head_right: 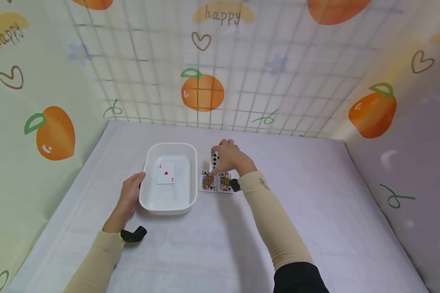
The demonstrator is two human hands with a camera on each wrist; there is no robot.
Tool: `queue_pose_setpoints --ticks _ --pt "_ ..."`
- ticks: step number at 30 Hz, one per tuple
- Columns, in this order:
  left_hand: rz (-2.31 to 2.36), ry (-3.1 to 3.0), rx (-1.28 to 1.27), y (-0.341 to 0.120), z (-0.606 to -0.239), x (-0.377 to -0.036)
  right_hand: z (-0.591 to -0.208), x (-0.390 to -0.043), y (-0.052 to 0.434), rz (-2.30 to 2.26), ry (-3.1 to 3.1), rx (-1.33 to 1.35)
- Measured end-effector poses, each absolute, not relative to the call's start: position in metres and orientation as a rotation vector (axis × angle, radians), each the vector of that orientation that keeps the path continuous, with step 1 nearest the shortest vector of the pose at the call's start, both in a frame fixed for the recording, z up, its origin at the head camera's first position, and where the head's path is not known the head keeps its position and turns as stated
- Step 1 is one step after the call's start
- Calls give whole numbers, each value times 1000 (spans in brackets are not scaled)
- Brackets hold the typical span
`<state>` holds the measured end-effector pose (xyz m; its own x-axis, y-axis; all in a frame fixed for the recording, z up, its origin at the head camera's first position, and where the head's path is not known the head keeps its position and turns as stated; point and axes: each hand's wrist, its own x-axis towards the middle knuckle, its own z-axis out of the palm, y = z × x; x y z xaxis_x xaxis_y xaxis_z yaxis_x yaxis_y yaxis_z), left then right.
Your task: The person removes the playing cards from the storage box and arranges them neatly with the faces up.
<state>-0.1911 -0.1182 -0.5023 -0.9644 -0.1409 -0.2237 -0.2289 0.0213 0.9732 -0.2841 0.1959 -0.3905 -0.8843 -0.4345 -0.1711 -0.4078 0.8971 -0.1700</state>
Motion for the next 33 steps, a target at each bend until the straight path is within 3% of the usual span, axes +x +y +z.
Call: queue_pose_setpoints --ticks 33 --pt "2105 2190 -428 -119 -500 -190 -418 -275 247 -205 2845 -473"
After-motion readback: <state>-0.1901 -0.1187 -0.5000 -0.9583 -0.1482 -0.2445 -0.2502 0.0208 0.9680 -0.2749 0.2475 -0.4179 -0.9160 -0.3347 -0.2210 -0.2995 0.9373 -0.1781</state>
